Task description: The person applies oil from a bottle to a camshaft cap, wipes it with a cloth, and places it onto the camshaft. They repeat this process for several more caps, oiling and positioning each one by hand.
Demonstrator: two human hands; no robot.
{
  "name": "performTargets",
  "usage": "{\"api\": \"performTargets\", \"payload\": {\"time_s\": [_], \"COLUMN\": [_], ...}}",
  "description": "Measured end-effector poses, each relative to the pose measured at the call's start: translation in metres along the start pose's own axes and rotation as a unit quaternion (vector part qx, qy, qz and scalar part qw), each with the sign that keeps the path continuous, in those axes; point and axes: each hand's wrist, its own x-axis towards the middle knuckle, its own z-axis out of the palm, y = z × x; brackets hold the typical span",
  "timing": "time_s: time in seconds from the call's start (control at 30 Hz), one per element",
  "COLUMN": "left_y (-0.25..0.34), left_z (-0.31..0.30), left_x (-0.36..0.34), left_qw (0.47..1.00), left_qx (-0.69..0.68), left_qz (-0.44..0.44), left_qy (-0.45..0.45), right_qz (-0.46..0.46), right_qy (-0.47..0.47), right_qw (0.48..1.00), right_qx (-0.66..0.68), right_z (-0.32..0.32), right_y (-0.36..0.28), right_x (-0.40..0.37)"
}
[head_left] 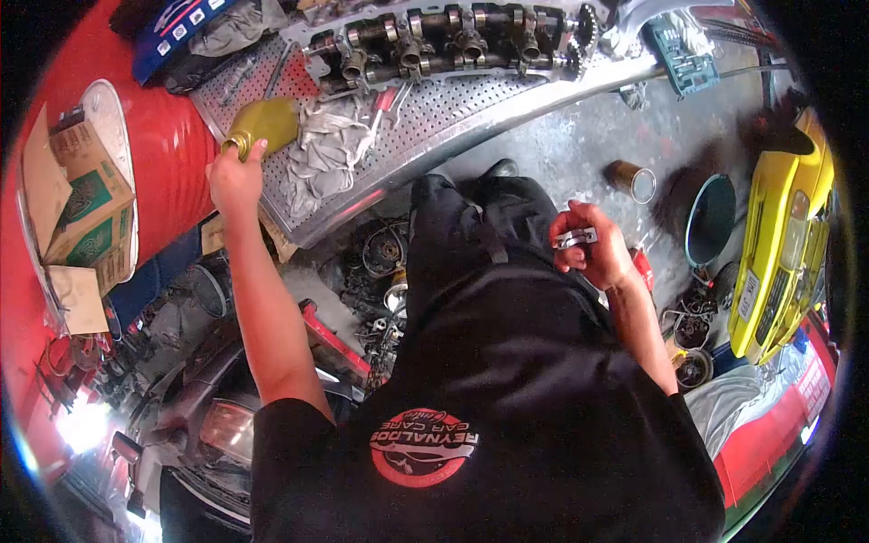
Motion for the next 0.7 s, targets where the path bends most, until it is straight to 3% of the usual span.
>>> {"api": "performTargets", "payload": {"time_s": [0.07,0.2,0.47,0.57,0.7], "left_y": [0.012,0.013,0.024,0.013,0.026], "left_z": [-0.011,0.002,0.034,0.058,0.051], "left_x": [-0.003,-0.029,-0.066,-0.070,-0.079], "left_qw": [0.993,0.989,0.985,0.993,0.989], "left_qx": [0.006,-0.039,-0.028,-0.033,-0.075], "left_qz": [-0.078,-0.125,-0.149,-0.114,-0.121], "left_qy": [-0.088,-0.063,-0.083,-0.027,-0.034], "right_qz": [0.004,-0.017,-0.084,-0.105,-0.135], "right_qy": [0.013,0.024,0.009,0.033,0.038], "right_qw": [1.000,1.000,0.995,0.991,0.982], "right_qx": [-0.003,-0.001,0.057,0.071,0.125], "right_z": [-0.004,-0.019,-0.063,-0.073,-0.072], "right_y": [0.009,0.010,0.007,0.011,0.020], "right_x": [-0.003,-0.005,0.001,0.000,-0.010]}}
